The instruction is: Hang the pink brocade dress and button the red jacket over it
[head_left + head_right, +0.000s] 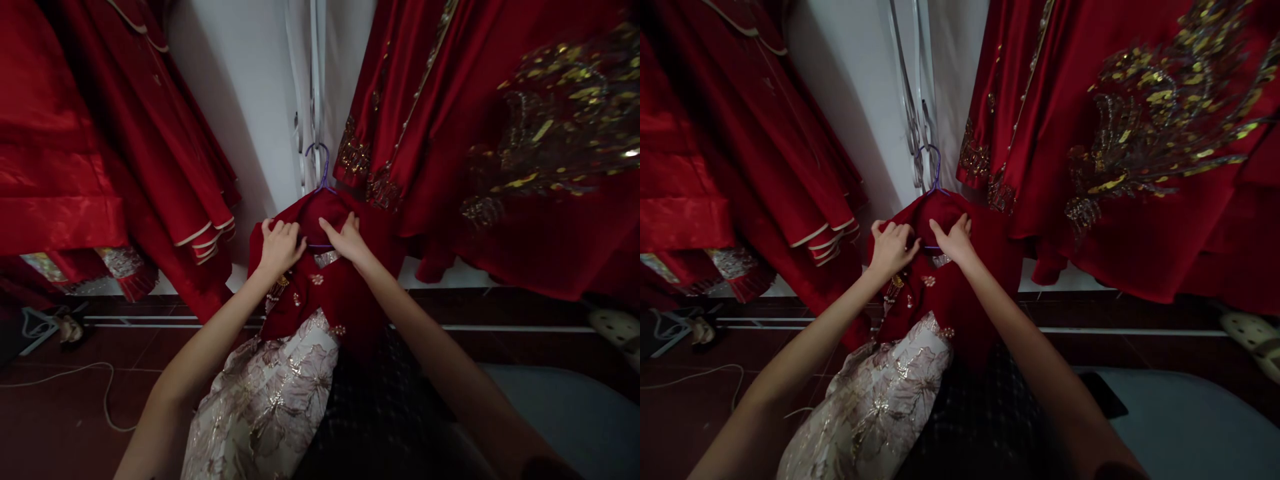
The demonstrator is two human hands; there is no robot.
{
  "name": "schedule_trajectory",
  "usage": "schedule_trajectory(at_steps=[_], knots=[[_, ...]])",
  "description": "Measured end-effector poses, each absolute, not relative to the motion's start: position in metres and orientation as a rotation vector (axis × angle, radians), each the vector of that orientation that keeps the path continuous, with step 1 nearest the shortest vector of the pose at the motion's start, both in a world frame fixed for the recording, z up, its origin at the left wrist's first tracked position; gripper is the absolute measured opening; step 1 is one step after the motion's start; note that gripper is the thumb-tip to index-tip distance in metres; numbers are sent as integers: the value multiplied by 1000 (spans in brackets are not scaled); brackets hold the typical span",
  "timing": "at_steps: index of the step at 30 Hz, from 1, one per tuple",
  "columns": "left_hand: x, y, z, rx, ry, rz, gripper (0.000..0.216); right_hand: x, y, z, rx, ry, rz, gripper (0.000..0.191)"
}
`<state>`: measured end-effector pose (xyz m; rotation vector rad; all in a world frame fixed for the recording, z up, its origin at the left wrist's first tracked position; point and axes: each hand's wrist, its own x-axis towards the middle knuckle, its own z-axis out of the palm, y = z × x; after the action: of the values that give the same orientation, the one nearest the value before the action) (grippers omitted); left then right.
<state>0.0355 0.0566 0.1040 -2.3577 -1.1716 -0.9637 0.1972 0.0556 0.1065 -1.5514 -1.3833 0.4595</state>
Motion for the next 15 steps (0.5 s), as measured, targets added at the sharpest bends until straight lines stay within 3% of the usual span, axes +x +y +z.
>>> schedule_trajectory(at_steps=[3, 7, 11, 15], knots=[[32, 62, 97, -2136, -1369, -1024, 43, 199, 56, 89, -1596, -1374, 150, 99], [29, 68, 87, -1955, -1470, -1151, 62, 215, 54, 65, -1410, -1536, -154, 75], [9, 82, 81, -1821, -1549, -1524, 63, 245, 58, 58, -1396, -1522, -288, 59], [-17, 111, 72, -1761, -1651, -1926, 48, 266, 64, 67, -1576, -1511, -289, 63]])
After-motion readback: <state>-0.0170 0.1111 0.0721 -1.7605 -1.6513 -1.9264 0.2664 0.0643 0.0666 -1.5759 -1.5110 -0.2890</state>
